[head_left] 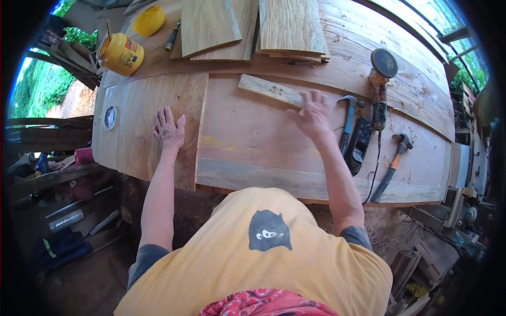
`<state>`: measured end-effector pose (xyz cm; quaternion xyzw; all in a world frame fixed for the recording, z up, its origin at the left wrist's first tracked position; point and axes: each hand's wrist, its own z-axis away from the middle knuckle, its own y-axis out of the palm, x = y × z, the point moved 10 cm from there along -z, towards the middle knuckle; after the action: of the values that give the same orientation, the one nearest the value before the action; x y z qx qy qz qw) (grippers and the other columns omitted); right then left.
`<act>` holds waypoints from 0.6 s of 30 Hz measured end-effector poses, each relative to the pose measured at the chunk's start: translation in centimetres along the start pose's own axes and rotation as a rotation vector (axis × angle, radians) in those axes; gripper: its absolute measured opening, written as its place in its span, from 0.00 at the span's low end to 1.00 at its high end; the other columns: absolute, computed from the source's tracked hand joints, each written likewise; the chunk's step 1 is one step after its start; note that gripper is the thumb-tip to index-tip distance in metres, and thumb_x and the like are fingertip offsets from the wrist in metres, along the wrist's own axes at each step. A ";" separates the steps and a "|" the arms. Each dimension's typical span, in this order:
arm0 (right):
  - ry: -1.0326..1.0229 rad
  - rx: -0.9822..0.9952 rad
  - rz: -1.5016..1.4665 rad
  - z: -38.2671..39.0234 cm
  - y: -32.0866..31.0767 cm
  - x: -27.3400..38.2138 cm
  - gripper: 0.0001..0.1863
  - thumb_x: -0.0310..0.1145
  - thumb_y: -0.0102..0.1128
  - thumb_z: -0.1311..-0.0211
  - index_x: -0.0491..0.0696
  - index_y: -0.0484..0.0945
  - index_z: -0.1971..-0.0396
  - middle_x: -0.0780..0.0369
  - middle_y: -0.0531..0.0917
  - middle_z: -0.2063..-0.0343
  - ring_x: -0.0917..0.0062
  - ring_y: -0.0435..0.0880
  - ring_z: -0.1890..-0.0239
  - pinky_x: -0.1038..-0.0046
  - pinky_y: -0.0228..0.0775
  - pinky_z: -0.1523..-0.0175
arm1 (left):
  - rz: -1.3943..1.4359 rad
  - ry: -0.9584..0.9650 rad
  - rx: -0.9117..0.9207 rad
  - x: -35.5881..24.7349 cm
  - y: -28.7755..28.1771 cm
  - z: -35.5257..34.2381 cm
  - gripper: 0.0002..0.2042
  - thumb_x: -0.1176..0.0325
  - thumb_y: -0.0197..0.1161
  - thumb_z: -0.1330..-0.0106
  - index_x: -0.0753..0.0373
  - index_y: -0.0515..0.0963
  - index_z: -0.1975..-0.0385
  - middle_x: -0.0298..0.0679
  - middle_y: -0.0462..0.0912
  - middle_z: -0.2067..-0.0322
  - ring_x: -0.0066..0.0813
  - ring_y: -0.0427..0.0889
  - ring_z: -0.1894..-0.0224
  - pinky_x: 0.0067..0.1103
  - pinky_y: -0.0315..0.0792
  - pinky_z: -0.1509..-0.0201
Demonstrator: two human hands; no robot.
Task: The person uses a hammer to drive a nail into a wooden board on a workbench, then uses a pen to mark lines on a separate wooden panel, and finally moves several smaller wooden boards aside.
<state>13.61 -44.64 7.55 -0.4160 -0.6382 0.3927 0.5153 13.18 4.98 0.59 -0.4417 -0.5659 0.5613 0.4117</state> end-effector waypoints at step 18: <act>0.451 -0.412 0.151 -3.1 -7.9 -14.8 0.31 0.52 0.74 0.41 0.40 0.80 0.51 0.50 0.80 0.54 0.53 0.76 0.46 0.56 0.69 0.40 | -0.018 0.005 0.014 0.0 0.3 0.5 0.39 0.39 0.49 0.23 0.55 0.52 0.19 0.47 0.50 0.19 0.48 0.47 0.17 0.50 0.45 0.19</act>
<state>17.45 -61.00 10.47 -0.6343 -0.5414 0.1899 0.5181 12.72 4.87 0.26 -0.4352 -0.5649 0.5606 0.4210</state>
